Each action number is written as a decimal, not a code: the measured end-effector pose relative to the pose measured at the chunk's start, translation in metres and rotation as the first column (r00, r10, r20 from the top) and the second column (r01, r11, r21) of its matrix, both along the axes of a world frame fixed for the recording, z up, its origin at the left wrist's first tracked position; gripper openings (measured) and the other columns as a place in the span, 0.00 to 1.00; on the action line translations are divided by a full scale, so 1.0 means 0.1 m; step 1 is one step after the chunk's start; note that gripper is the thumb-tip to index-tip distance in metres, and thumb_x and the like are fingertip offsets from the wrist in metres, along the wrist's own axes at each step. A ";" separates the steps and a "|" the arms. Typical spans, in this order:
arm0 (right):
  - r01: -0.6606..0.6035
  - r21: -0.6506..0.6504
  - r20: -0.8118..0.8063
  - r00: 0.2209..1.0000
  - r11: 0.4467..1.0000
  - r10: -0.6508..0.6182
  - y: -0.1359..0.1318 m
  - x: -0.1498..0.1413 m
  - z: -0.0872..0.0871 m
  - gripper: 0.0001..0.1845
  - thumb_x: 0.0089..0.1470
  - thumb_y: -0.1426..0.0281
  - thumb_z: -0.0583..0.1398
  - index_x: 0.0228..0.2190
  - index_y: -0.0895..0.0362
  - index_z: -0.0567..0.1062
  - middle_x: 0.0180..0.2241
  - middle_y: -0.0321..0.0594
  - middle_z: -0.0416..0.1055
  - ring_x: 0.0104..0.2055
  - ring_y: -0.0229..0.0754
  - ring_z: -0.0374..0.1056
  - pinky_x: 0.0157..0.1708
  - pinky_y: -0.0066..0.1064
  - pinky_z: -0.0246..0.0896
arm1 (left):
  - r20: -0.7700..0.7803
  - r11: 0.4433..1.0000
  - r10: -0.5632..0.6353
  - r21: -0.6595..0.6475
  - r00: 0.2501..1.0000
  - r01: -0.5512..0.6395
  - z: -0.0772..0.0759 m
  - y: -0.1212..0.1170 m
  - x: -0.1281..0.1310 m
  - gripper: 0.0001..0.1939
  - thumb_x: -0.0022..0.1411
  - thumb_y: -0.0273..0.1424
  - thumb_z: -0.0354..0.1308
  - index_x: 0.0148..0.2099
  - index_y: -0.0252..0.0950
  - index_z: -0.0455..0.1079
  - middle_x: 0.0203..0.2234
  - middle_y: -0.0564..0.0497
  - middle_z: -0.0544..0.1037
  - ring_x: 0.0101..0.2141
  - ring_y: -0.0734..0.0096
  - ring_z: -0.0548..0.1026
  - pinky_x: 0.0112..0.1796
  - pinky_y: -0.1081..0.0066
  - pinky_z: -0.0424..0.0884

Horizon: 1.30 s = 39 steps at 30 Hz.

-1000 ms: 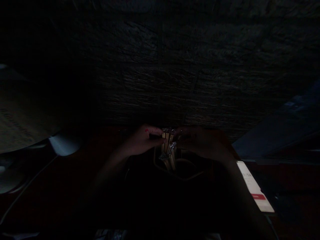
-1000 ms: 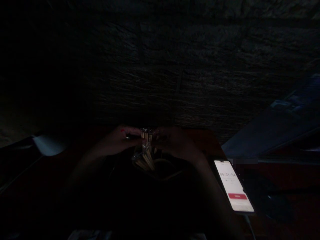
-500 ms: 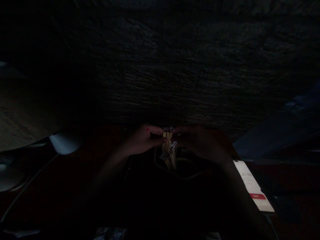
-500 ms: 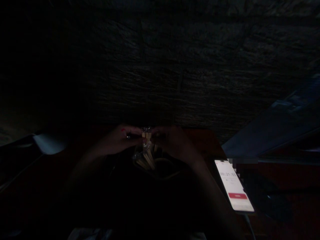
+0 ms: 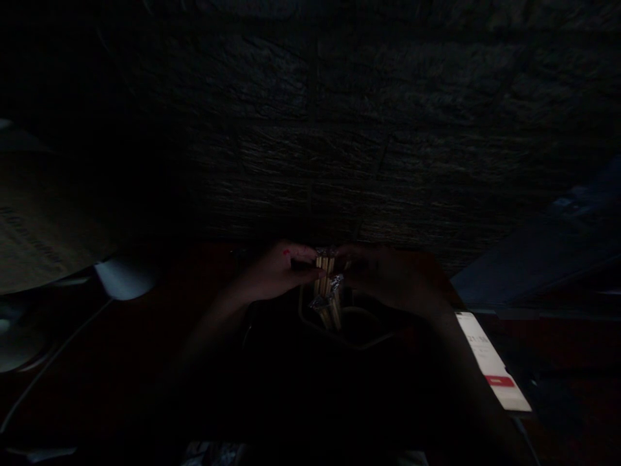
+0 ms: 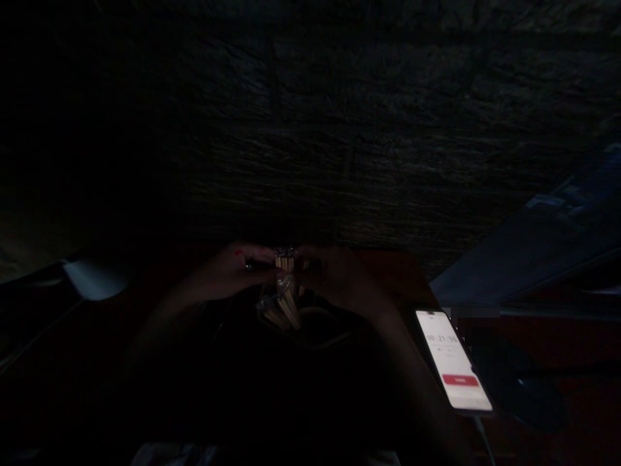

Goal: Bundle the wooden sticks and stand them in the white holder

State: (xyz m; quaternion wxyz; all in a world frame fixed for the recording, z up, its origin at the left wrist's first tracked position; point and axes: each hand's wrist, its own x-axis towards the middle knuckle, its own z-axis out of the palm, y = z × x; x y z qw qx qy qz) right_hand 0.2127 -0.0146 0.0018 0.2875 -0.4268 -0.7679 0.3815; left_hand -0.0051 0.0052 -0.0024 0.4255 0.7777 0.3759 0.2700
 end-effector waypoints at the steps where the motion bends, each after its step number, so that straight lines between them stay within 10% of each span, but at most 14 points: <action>1: -0.009 -0.024 -0.008 1.000 1.000 0.009 -0.01 0.01 0.01 0.13 0.53 0.68 0.62 0.43 0.53 0.75 0.39 0.37 0.77 0.39 0.42 0.74 0.37 0.31 0.66 | 0.015 1.000 -0.012 -0.014 1.000 0.012 0.00 0.00 0.00 0.10 0.59 0.29 0.60 0.43 0.33 0.76 0.39 0.48 0.82 0.40 0.66 0.79 0.42 0.69 0.72; 39: 0.023 -0.090 -0.053 0.998 0.996 -0.028 0.05 0.04 0.04 0.08 0.49 0.67 0.66 0.34 0.56 0.78 0.35 0.39 0.78 0.39 0.43 0.74 0.40 0.33 0.67 | 0.052 0.997 0.081 0.008 0.995 -0.082 -0.04 -0.04 0.10 0.13 0.59 0.29 0.60 0.46 0.36 0.76 0.43 0.49 0.81 0.44 0.65 0.79 0.46 0.67 0.73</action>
